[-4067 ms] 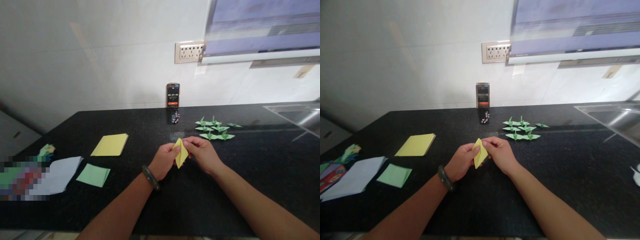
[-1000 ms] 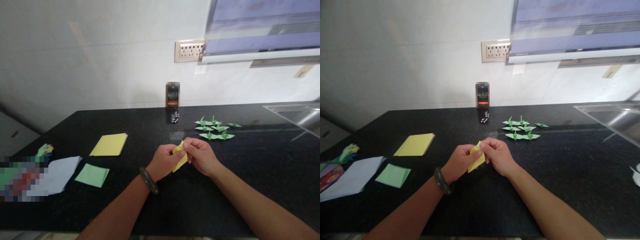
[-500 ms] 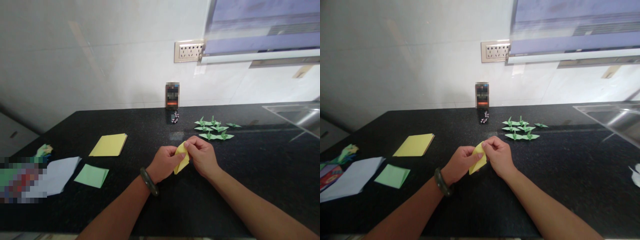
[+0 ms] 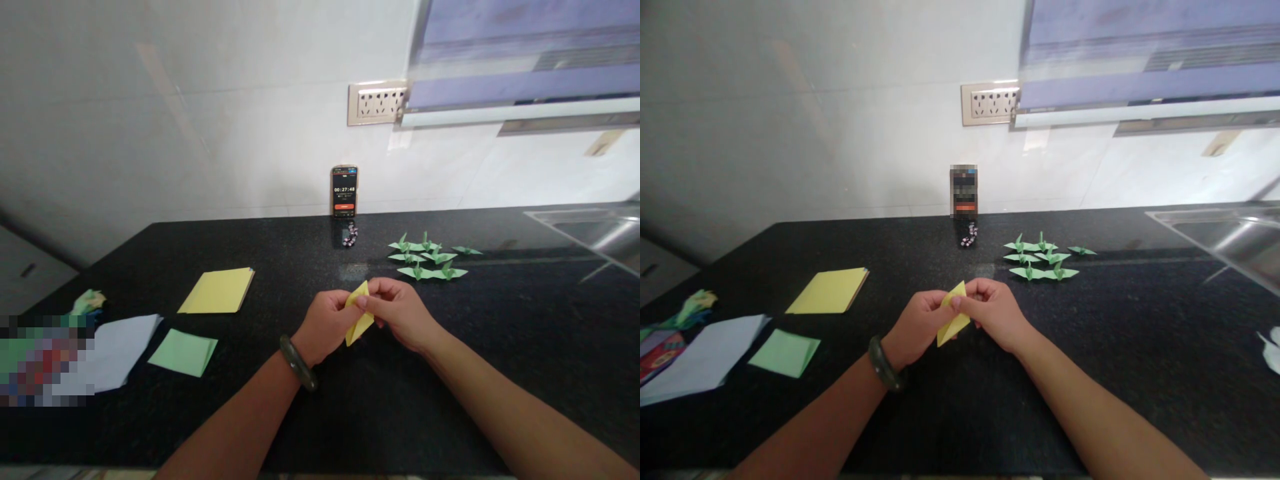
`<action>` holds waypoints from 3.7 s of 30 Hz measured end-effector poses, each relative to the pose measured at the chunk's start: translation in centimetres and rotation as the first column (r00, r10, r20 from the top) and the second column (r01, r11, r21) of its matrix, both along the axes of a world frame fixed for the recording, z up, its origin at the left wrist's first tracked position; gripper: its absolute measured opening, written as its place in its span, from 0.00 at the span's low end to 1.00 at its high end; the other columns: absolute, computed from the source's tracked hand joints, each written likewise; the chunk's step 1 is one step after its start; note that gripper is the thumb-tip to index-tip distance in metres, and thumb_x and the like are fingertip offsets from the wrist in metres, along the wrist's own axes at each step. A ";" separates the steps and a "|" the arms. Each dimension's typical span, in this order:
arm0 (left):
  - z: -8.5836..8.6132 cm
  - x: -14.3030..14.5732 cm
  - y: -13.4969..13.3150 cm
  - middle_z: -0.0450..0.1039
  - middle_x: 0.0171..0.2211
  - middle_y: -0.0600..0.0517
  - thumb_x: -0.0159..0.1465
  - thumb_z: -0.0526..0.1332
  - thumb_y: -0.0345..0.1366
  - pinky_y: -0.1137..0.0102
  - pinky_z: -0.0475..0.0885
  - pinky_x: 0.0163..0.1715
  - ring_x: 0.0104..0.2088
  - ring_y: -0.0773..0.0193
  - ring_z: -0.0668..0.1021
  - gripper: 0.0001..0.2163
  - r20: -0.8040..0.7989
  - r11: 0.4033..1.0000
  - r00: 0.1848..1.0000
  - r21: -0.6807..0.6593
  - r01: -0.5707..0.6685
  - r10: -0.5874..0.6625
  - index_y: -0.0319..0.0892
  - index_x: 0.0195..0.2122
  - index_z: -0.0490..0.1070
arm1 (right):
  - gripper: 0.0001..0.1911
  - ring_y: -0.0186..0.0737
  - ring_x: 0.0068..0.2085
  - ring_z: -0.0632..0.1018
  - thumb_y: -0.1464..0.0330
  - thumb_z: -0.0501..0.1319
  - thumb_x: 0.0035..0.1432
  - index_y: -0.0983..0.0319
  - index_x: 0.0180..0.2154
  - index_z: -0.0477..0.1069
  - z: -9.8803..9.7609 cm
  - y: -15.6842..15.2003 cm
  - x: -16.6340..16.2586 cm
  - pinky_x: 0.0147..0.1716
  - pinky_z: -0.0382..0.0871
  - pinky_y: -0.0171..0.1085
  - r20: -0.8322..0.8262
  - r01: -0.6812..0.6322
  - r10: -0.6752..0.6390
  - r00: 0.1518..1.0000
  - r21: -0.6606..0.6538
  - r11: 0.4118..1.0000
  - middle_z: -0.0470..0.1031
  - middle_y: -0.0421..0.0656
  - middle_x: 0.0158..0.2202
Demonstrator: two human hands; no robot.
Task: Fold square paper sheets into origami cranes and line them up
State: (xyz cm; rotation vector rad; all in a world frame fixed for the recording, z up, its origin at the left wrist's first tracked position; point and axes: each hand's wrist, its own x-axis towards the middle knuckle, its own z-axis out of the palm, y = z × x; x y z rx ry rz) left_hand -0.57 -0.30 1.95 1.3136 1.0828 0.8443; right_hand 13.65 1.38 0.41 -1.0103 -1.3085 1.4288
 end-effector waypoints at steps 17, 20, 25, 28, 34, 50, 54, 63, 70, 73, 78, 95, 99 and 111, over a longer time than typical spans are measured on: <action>0.2 0.2 -0.1 0.65 0.18 0.55 0.53 0.60 0.40 0.76 0.60 0.16 0.17 0.72 0.66 0.11 -0.009 0.999 0.999 -0.030 0.039 -0.040 0.36 0.22 0.66 | 0.16 0.27 0.18 0.62 0.62 0.63 0.46 0.64 0.16 0.66 0.2 -0.2 0.2 0.18 0.54 0.30 0.217 0.119 -0.167 0.962 0.219 0.968 0.62 0.35 0.17; 0.4 0.3 -0.3 0.65 0.17 0.55 0.52 0.60 0.37 0.77 0.60 0.15 0.16 0.72 0.67 0.09 -0.040 0.995 0.998 -0.083 0.049 -0.053 0.36 0.21 0.66 | 0.21 0.26 0.16 0.60 0.58 0.60 0.50 0.64 0.14 0.63 0.1 0.2 0.4 0.15 0.51 0.30 0.160 0.198 -0.227 0.961 0.178 0.964 0.58 0.35 0.13; 0.3 0.4 -0.2 0.67 0.17 0.54 0.52 0.59 0.35 0.77 0.61 0.15 0.16 0.72 0.68 0.08 -0.035 0.994 0.999 -0.111 0.020 -0.024 0.36 0.22 0.66 | 0.24 0.26 0.14 0.59 0.51 0.56 0.51 0.65 0.20 0.69 0.3 1.0 0.9 0.12 0.50 0.30 -0.002 0.242 -0.242 0.970 -0.024 0.970 0.60 0.36 0.14; 0.1 0.2 0.1 0.66 0.18 0.54 0.52 0.60 0.36 0.78 0.62 0.16 0.17 0.73 0.68 0.08 0.006 0.995 1.000 -0.099 0.003 -0.003 0.35 0.23 0.67 | 0.19 0.26 0.15 0.59 0.53 0.61 0.47 0.65 0.23 0.70 0.5 0.8 0.9 0.13 0.51 0.29 -0.015 0.083 -0.083 0.996 -0.049 0.995 0.62 0.35 0.16; 0.4 0.3 0.0 0.66 0.17 0.54 0.52 0.59 0.36 0.78 0.61 0.15 0.16 0.73 0.67 0.08 -0.015 0.996 1.000 -0.086 0.019 -0.021 0.35 0.22 0.67 | 0.17 0.25 0.16 0.59 0.60 0.65 0.45 0.64 0.17 0.64 0.1 0.3 0.6 0.14 0.49 0.29 0.063 0.023 -0.025 0.998 0.041 0.999 0.61 0.34 0.15; -0.3 0.2 0.4 0.68 0.18 0.53 0.52 0.62 0.39 0.76 0.63 0.18 0.17 0.72 0.68 0.11 0.197 0.993 0.979 -0.108 -0.039 0.060 0.35 0.23 0.69 | 0.12 0.25 0.17 0.61 0.61 0.62 0.48 0.65 0.26 0.69 0.5 0.2 0.5 0.15 0.53 0.28 0.185 -0.028 0.016 0.983 0.062 0.998 0.66 0.35 0.19; -0.9 0.1 0.8 0.72 0.25 0.48 0.59 0.54 0.43 0.71 0.70 0.25 0.24 0.67 0.74 0.15 0.496 0.974 0.866 -0.219 0.057 0.061 0.33 0.32 0.70 | 0.10 0.28 0.19 0.64 0.63 0.62 0.48 0.64 0.26 0.68 0.5 0.3 0.3 0.17 0.58 0.30 0.195 0.079 -0.109 0.975 0.155 0.985 0.67 0.36 0.20; -0.9 0.1 0.7 0.74 0.31 0.45 0.61 0.55 0.40 0.69 0.71 0.33 0.30 0.64 0.77 0.13 0.577 0.986 0.816 -0.156 0.064 0.039 0.33 0.36 0.70 | 0.13 0.28 0.18 0.65 0.60 0.62 0.47 0.64 0.28 0.67 0.3 0.2 0.1 0.15 0.60 0.30 0.127 0.130 -0.141 0.982 0.095 0.987 0.67 0.36 0.20; -1.3 0.4 0.6 0.75 0.32 0.46 0.60 0.56 0.44 0.69 0.71 0.35 0.32 0.65 0.77 0.15 0.615 0.993 0.787 -0.113 0.029 0.047 0.35 0.36 0.71 | 0.14 0.27 0.14 0.62 0.58 0.62 0.47 0.63 0.25 0.66 0.4 -0.3 -0.2 0.12 0.54 0.29 0.028 0.231 -0.235 0.972 0.098 0.968 0.64 0.34 0.15; -1.2 0.4 0.5 0.75 0.33 0.46 0.59 0.58 0.43 0.68 0.71 0.36 0.32 0.63 0.77 0.15 0.618 0.996 0.786 -0.079 0.048 0.011 0.35 0.38 0.71 | 0.14 0.27 0.14 0.62 0.58 0.63 0.47 0.63 0.25 0.66 0.4 -0.4 -0.3 0.13 0.54 0.29 0.005 0.236 -0.237 0.971 0.100 0.967 0.64 0.34 0.15; -1.1 0.4 0.4 0.75 0.33 0.46 0.56 0.61 0.41 0.66 0.72 0.35 0.31 0.63 0.77 0.15 0.585 0.998 0.811 -0.055 0.014 0.021 0.35 0.39 0.73 | 0.13 0.28 0.15 0.63 0.60 0.64 0.45 0.63 0.25 0.67 0.5 -0.7 -0.4 0.14 0.56 0.30 0.079 0.252 -0.265 0.961 0.139 0.958 0.66 0.36 0.16; -0.8 0.5 0.1 0.75 0.26 0.52 0.57 0.59 0.39 0.71 0.72 0.28 0.26 0.66 0.76 0.12 0.175 0.958 0.961 0.152 -0.242 0.215 0.38 0.36 0.75 | 0.11 0.30 0.18 0.64 0.60 0.60 0.49 0.60 0.25 0.65 0.0 -1.2 -1.0 0.17 0.58 0.31 0.107 0.276 -0.303 0.947 0.212 0.937 0.66 0.37 0.19; -0.8 0.4 0.1 0.74 0.26 0.52 0.57 0.59 0.39 0.72 0.71 0.28 0.26 0.66 0.75 0.11 0.180 0.976 0.973 0.134 -0.171 0.146 0.37 0.33 0.75 | 0.10 0.32 0.22 0.68 0.61 0.60 0.50 0.61 0.31 0.67 -0.1 -0.9 -0.7 0.21 0.63 0.32 0.086 0.213 -0.234 0.968 0.204 0.955 0.68 0.38 0.23; -1.3 0.5 0.3 0.71 0.24 0.52 0.56 0.60 0.42 0.70 0.71 0.27 0.24 0.68 0.73 0.12 0.480 0.993 0.871 -0.096 -0.066 0.105 0.35 0.29 0.71 | 0.09 0.33 0.24 0.67 0.62 0.58 0.53 0.61 0.30 0.67 -0.3 -0.8 -0.6 0.23 0.61 0.32 0.159 0.181 -0.231 0.960 0.277 0.944 0.67 0.39 0.24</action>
